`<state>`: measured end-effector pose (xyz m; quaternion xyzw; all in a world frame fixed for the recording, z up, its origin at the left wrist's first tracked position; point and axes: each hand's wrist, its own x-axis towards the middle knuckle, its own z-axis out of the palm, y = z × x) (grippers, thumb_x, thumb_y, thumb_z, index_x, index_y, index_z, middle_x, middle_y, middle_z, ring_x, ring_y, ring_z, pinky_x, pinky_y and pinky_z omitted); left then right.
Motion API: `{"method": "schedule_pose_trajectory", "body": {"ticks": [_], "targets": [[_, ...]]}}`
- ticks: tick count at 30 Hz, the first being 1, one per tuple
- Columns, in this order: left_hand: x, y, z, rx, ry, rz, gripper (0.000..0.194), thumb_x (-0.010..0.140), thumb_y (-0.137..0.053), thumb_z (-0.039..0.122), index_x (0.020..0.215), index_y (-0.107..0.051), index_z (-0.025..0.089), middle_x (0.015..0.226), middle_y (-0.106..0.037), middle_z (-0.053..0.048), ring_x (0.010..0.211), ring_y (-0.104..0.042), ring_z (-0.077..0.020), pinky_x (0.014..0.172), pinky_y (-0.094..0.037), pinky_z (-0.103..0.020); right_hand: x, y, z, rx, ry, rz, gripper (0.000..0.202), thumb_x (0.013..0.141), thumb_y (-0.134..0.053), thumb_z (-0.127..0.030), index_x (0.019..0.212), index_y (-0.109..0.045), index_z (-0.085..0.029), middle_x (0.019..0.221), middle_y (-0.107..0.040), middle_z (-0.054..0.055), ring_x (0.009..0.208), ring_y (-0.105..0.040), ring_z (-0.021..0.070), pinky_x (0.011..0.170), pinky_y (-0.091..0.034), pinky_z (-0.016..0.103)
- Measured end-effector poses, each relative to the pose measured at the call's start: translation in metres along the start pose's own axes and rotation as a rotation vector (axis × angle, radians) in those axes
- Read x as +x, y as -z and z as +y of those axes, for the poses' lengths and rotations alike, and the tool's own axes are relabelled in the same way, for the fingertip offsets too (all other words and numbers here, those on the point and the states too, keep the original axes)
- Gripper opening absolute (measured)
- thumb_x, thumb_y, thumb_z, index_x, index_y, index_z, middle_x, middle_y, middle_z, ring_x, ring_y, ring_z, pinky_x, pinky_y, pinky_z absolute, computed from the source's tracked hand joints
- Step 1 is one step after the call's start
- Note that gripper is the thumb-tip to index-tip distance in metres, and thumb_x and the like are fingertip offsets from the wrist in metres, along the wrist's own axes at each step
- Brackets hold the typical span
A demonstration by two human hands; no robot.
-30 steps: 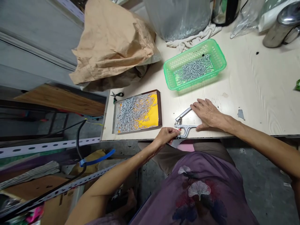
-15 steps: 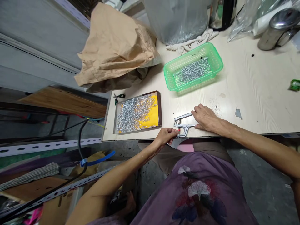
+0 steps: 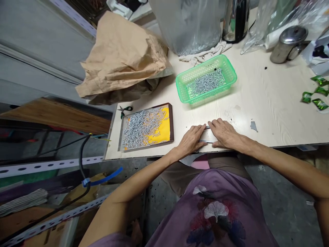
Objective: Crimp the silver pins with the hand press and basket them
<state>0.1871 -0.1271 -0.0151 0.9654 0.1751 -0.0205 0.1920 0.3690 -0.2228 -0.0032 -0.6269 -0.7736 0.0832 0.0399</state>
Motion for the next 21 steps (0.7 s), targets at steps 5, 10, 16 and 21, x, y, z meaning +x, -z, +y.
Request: {"method": "schedule_pose_trajectory", "body": {"ticks": [5, 10, 16, 21], "targets": [[0.007, 0.005, 0.000, 0.066, -0.025, -0.056, 0.075, 0.084, -0.069, 0.038, 0.143, -0.030, 0.012, 0.128, -0.052, -0.018, 0.112, -0.052, -0.0307, 0.094, -0.046, -0.046, -0.007, 0.002, 0.004, -0.025, -0.030, -0.021, 0.058, 0.071, -0.081, -0.040, 0.115, -0.058, -0.009, 0.104, -0.062, 0.016, 0.095, -0.054, 0.0301, 0.078, -0.045, 0.038], [0.016, 0.008, 0.004, 0.060, -0.036, -0.080, 0.045, 0.089, -0.063, 0.034, 0.127, -0.049, 0.015, 0.114, -0.057, -0.013, 0.104, -0.052, -0.0268, 0.089, -0.047, -0.042, -0.005, 0.001, -0.001, 0.037, -0.054, 0.003, 0.041, 0.078, -0.076, -0.030, 0.111, -0.061, -0.011, 0.100, -0.062, 0.013, 0.093, -0.053, 0.0269, 0.077, -0.046, 0.035], [0.017, 0.008, 0.001, -0.043, 0.049, -0.036, 0.021, 0.089, -0.065, 0.033, 0.102, -0.064, 0.017, 0.093, -0.059, -0.007, 0.098, -0.051, -0.0236, 0.084, -0.047, -0.037, -0.001, -0.005, 0.001, 0.093, -0.020, 0.037, 0.015, 0.087, -0.066, -0.020, 0.101, -0.065, -0.015, 0.095, -0.061, 0.010, 0.091, -0.052, 0.0238, 0.074, -0.044, 0.031], [0.018, 0.004, -0.001, -0.071, 0.124, 0.003, 0.015, 0.089, -0.066, 0.032, 0.095, -0.067, 0.018, 0.086, -0.057, -0.005, 0.092, -0.050, -0.0216, 0.077, -0.046, -0.032, 0.007, -0.007, 0.006, 0.118, 0.013, 0.038, 0.010, 0.093, -0.057, -0.020, 0.095, -0.066, -0.014, 0.092, -0.062, 0.010, 0.089, -0.053, 0.0223, 0.073, -0.043, 0.030]]}}
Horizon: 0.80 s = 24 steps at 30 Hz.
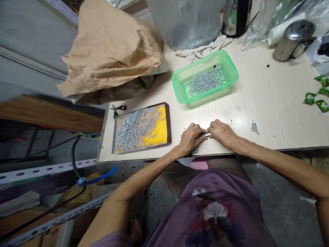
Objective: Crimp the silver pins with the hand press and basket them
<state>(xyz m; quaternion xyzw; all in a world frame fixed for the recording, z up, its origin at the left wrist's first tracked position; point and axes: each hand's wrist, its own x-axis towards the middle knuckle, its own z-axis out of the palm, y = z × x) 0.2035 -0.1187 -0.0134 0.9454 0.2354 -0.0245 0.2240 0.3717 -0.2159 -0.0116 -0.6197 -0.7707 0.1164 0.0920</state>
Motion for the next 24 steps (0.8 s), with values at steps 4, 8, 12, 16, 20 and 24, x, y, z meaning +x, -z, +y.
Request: {"method": "schedule_pose_trajectory", "body": {"ticks": [4, 8, 12, 16, 20, 24], "targets": [[0.002, -0.002, -0.001, -0.024, 0.031, 0.024, 0.013, 0.090, -0.065, 0.030, 0.088, -0.067, 0.018, 0.084, -0.056, -0.004, 0.091, -0.050, -0.0214, 0.075, -0.046, -0.032, 0.005, -0.003, -0.001, -0.017, 0.001, 0.009, 0.018, 0.096, -0.051, -0.020, 0.087, -0.065, -0.015, 0.086, -0.062, 0.009, 0.083, -0.053, 0.0219, 0.072, -0.042, 0.031], [0.004, -0.001, -0.003, -0.003, 0.043, 0.036, 0.015, 0.088, -0.066, 0.031, 0.096, -0.067, 0.017, 0.089, -0.060, -0.006, 0.095, -0.052, -0.0229, 0.079, -0.049, -0.034, 0.007, -0.002, -0.002, -0.007, -0.020, 0.011, 0.016, 0.094, -0.052, -0.020, 0.095, -0.066, -0.013, 0.093, -0.063, 0.012, 0.089, -0.054, 0.0239, 0.077, -0.044, 0.033], [-0.007, -0.001, -0.001, 0.057, 0.021, 0.102, 0.051, 0.084, -0.071, 0.034, 0.128, -0.054, 0.016, 0.123, -0.060, -0.013, 0.114, -0.053, -0.0284, 0.094, -0.049, -0.043, 0.010, 0.007, 0.008, 0.025, -0.013, -0.002, 0.049, 0.083, -0.069, -0.036, 0.122, -0.058, -0.009, 0.111, -0.060, 0.018, 0.099, -0.052, 0.0300, 0.083, -0.045, 0.039], [-0.036, -0.016, 0.010, 0.112, -0.082, 0.185, 0.063, 0.091, -0.061, 0.035, 0.143, -0.037, 0.010, 0.150, -0.038, -0.024, 0.141, -0.035, -0.0341, 0.112, -0.036, -0.051, 0.012, 0.014, 0.023, 0.079, 0.039, -0.019, 0.056, 0.086, -0.061, -0.052, 0.126, -0.057, -0.012, 0.112, -0.060, 0.018, 0.096, -0.053, 0.0296, 0.082, -0.044, 0.041], [-0.058, -0.039, 0.023, 0.109, -0.182, 0.136, 0.062, 0.096, -0.048, 0.047, 0.145, -0.036, 0.012, 0.152, -0.040, -0.022, 0.147, -0.029, -0.0317, 0.116, -0.031, -0.051, 0.025, 0.009, 0.028, -0.016, 0.007, 0.010, 0.033, 0.093, -0.051, -0.031, 0.116, -0.064, -0.011, 0.108, -0.061, 0.018, 0.096, -0.051, 0.0284, 0.079, -0.040, 0.038], [-0.061, -0.054, 0.028, 0.039, -0.182, 0.118, 0.071, 0.095, -0.044, 0.057, 0.148, -0.032, 0.012, 0.152, -0.040, -0.021, 0.148, -0.026, -0.0311, 0.117, -0.030, -0.052, 0.052, 0.006, 0.030, -0.124, 0.000, -0.008, 0.020, 0.091, -0.055, -0.025, 0.099, -0.068, -0.013, 0.099, -0.064, 0.015, 0.094, -0.049, 0.0269, 0.076, -0.035, 0.036]]}}
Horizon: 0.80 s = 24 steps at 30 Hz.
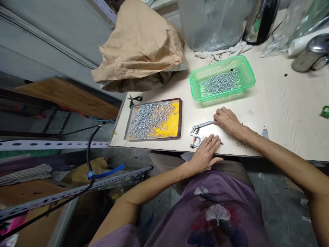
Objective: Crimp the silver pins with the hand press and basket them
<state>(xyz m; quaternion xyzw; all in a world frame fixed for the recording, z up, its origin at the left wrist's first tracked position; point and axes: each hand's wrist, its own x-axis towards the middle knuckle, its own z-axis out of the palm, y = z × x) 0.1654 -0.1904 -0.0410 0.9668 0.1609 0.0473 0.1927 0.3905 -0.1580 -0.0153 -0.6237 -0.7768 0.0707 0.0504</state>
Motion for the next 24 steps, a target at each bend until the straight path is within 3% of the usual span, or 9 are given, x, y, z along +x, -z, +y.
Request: {"method": "schedule_pose_trajectory", "body": {"ticks": [5, 9, 12, 16, 20, 24], "targets": [[0.003, -0.003, 0.001, -0.071, 0.021, 0.064, 0.077, 0.093, -0.043, 0.062, 0.149, -0.030, 0.012, 0.152, -0.039, -0.022, 0.148, -0.024, -0.0336, 0.118, -0.026, -0.057, 0.027, 0.010, -0.014, -0.093, -0.024, 0.055, 0.016, 0.092, -0.056, -0.024, 0.095, -0.070, -0.017, 0.095, -0.067, 0.012, 0.091, -0.047, 0.0253, 0.073, -0.028, 0.036], [0.005, -0.002, 0.002, -0.113, -0.003, 0.056, 0.076, 0.090, -0.048, 0.063, 0.143, -0.041, 0.009, 0.147, -0.044, -0.025, 0.142, -0.034, -0.0374, 0.115, -0.030, -0.057, 0.033, 0.016, -0.057, -0.054, 0.285, 0.029, 0.017, 0.091, -0.059, -0.022, 0.101, -0.073, -0.025, 0.109, -0.066, 0.008, 0.102, -0.048, 0.0253, 0.075, -0.029, 0.035], [0.005, -0.004, 0.002, -0.135, 0.003, 0.009, 0.070, 0.089, -0.051, 0.062, 0.134, -0.052, 0.009, 0.136, -0.055, -0.024, 0.130, -0.049, -0.0386, 0.109, -0.039, -0.055, 0.036, 0.009, -0.087, -0.064, 0.517, -0.064, 0.013, 0.090, -0.063, -0.024, 0.087, -0.075, -0.025, 0.114, -0.065, 0.006, 0.117, -0.045, 0.0275, 0.079, -0.033, 0.035], [0.010, -0.011, 0.003, -0.120, 0.029, -0.015, 0.072, 0.089, -0.050, 0.064, 0.132, -0.053, 0.006, 0.129, -0.060, -0.024, 0.126, -0.054, -0.0386, 0.107, -0.041, -0.053, 0.043, -0.005, -0.105, -0.089, 0.629, -0.072, 0.009, 0.084, -0.067, -0.018, 0.078, -0.072, -0.020, 0.106, -0.066, 0.008, 0.120, -0.045, 0.0263, 0.084, -0.035, 0.036], [0.028, -0.011, 0.007, -0.091, 0.017, 0.046, 0.077, 0.087, -0.052, 0.066, 0.135, -0.051, 0.006, 0.132, -0.059, -0.022, 0.133, -0.046, -0.0391, 0.111, -0.036, -0.054, 0.051, 0.001, -0.100, 0.032, 0.571, 0.086, 0.010, 0.088, -0.060, -0.016, 0.084, -0.069, -0.019, 0.096, -0.068, 0.008, 0.099, -0.054, 0.0214, 0.080, -0.040, 0.034], [0.038, 0.010, -0.002, -0.031, -0.125, 0.179, 0.047, 0.094, -0.053, 0.049, 0.122, -0.062, 0.013, 0.129, -0.061, -0.017, 0.128, -0.051, -0.0308, 0.109, -0.041, -0.046, 0.059, 0.046, -0.068, 0.216, 0.331, 0.441, 0.024, 0.098, -0.043, -0.023, 0.093, -0.066, -0.019, 0.085, -0.068, 0.007, 0.082, -0.057, 0.0202, 0.074, -0.045, 0.035]]}}
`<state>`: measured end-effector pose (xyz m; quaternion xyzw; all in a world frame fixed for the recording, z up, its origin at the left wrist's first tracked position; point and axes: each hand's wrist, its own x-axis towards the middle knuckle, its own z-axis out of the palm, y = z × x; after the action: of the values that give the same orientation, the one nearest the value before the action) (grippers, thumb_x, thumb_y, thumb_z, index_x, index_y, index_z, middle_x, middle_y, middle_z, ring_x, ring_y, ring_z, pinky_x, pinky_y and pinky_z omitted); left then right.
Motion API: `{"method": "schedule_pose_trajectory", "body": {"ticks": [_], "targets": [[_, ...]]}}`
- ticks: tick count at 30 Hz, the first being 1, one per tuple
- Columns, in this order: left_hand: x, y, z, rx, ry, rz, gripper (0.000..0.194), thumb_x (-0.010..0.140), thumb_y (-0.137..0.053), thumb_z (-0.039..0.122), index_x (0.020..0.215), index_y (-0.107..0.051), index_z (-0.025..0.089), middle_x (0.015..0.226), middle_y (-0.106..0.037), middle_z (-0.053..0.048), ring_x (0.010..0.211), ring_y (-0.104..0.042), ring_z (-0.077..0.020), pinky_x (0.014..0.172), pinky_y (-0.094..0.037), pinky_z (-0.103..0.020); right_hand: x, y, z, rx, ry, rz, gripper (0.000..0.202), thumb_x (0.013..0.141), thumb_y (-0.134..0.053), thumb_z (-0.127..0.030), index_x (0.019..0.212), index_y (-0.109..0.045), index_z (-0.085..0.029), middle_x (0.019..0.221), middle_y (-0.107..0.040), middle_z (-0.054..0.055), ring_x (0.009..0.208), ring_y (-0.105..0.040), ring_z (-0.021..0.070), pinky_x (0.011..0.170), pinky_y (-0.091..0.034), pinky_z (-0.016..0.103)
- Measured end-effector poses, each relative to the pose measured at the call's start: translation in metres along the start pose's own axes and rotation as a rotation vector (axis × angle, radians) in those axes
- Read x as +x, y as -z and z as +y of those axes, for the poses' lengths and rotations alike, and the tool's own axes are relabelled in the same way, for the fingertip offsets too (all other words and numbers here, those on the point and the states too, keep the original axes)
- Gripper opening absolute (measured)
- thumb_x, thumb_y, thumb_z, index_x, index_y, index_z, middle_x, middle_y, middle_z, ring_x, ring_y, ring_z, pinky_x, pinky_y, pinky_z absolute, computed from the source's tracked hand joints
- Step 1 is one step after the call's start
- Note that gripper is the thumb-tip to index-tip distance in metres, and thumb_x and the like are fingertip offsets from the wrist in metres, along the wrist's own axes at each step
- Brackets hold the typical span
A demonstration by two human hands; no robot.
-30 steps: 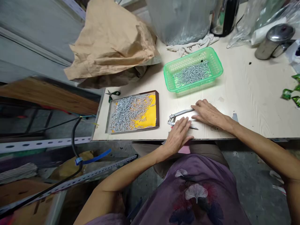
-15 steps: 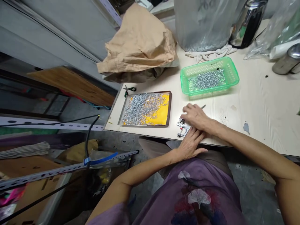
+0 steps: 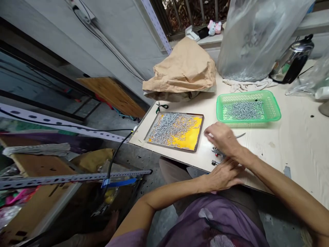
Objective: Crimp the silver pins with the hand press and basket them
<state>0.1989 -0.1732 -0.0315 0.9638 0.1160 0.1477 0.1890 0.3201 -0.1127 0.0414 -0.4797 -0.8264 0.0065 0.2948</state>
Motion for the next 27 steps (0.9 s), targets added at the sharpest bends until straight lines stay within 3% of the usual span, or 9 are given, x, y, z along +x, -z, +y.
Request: {"method": "schedule_pose_trajectory", "body": {"ticks": [2, 4, 6, 9, 12, 16, 20, 23, 27], "targets": [[-0.004, 0.020, -0.019, 0.094, 0.040, 0.155, 0.027, 0.098, -0.049, 0.033, 0.112, -0.066, 0.018, 0.122, -0.064, -0.013, 0.119, -0.056, -0.0247, 0.103, -0.045, -0.041, 0.008, 0.030, 0.021, -0.029, -0.121, 0.150, 0.024, 0.099, -0.043, -0.027, 0.098, -0.066, -0.021, 0.089, -0.068, 0.007, 0.085, -0.059, 0.0218, 0.077, -0.047, 0.037], [-0.013, 0.045, -0.049, 0.224, 0.237, 0.315, 0.022, 0.098, -0.048, 0.022, 0.104, -0.069, 0.019, 0.110, -0.067, -0.011, 0.103, -0.060, -0.0211, 0.090, -0.050, -0.036, 0.011, 0.054, 0.041, -0.104, -0.213, 0.217, 0.022, 0.098, -0.047, -0.033, 0.098, -0.067, -0.023, 0.089, -0.067, 0.007, 0.086, -0.060, 0.0239, 0.078, -0.048, 0.040], [-0.025, 0.068, -0.085, 0.363, 0.469, 0.399, 0.019, 0.096, -0.052, 0.021, 0.099, -0.070, 0.019, 0.101, -0.067, -0.011, 0.093, -0.058, -0.0216, 0.081, -0.050, -0.035, 0.008, 0.068, 0.055, -0.186, -0.258, 0.258, 0.024, 0.097, -0.050, -0.039, 0.097, -0.068, -0.023, 0.093, -0.066, 0.009, 0.091, -0.059, 0.0270, 0.080, -0.049, 0.043], [-0.038, 0.092, -0.130, 0.450, 0.635, 0.306, 0.015, 0.093, -0.056, 0.018, 0.092, -0.071, 0.019, 0.096, -0.066, -0.009, 0.090, -0.054, -0.0219, 0.078, -0.047, -0.034, -0.007, 0.066, 0.055, -0.214, -0.267, 0.262, 0.026, 0.097, -0.049, -0.039, 0.102, -0.069, -0.024, 0.100, -0.064, 0.010, 0.097, -0.059, 0.0279, 0.082, -0.049, 0.044], [-0.040, 0.100, -0.155, 0.462, 0.650, 0.106, 0.014, 0.093, -0.057, 0.019, 0.089, -0.070, 0.018, 0.095, -0.066, -0.009, 0.091, -0.051, -0.0220, 0.077, -0.046, -0.033, -0.029, 0.048, 0.038, -0.148, -0.208, 0.202, 0.025, 0.098, -0.046, -0.035, 0.102, -0.069, -0.024, 0.098, -0.065, 0.009, 0.093, -0.061, 0.0249, 0.082, -0.051, 0.041], [-0.031, 0.100, -0.167, 0.475, 0.579, -0.064, 0.021, 0.097, -0.050, 0.020, 0.090, -0.070, 0.017, 0.095, -0.065, -0.010, 0.094, -0.051, -0.0224, 0.076, -0.045, -0.032, -0.060, 0.025, 0.016, -0.092, -0.174, 0.105, 0.026, 0.099, -0.045, -0.030, 0.096, -0.069, -0.021, 0.094, -0.067, 0.008, 0.088, -0.063, 0.0220, 0.078, -0.052, 0.037], [-0.022, 0.103, -0.171, 0.468, 0.540, -0.141, 0.022, 0.095, -0.050, 0.015, 0.082, -0.069, 0.014, 0.095, -0.065, -0.011, 0.094, -0.051, -0.0227, 0.077, -0.044, -0.033, -0.087, 0.017, 0.002, -0.076, -0.226, -0.004, 0.029, 0.099, -0.040, -0.026, 0.095, -0.069, -0.022, 0.094, -0.068, 0.009, 0.089, -0.064, 0.0229, 0.075, -0.052, 0.038], [-0.021, 0.110, -0.169, 0.396, 0.580, -0.084, 0.019, 0.091, -0.054, 0.012, 0.077, -0.067, 0.014, 0.092, -0.065, -0.011, 0.093, -0.053, -0.0232, 0.078, -0.045, -0.034, -0.104, 0.015, -0.004, -0.051, -0.249, -0.059, 0.030, 0.099, -0.040, -0.026, 0.097, -0.069, -0.022, 0.095, -0.069, 0.010, 0.090, -0.064, 0.0231, 0.075, -0.051, 0.038], [-0.024, 0.120, -0.146, 0.102, 0.725, 0.159, 0.014, 0.085, -0.059, 0.011, 0.074, -0.066, 0.016, 0.084, -0.067, -0.007, 0.086, -0.058, -0.0193, 0.080, -0.047, -0.031, -0.126, 0.007, -0.010, -0.065, -0.246, -0.118, 0.026, 0.099, -0.044, -0.026, 0.098, -0.068, -0.019, 0.090, -0.067, 0.009, 0.082, -0.061, 0.0220, 0.071, -0.048, 0.034]]}}
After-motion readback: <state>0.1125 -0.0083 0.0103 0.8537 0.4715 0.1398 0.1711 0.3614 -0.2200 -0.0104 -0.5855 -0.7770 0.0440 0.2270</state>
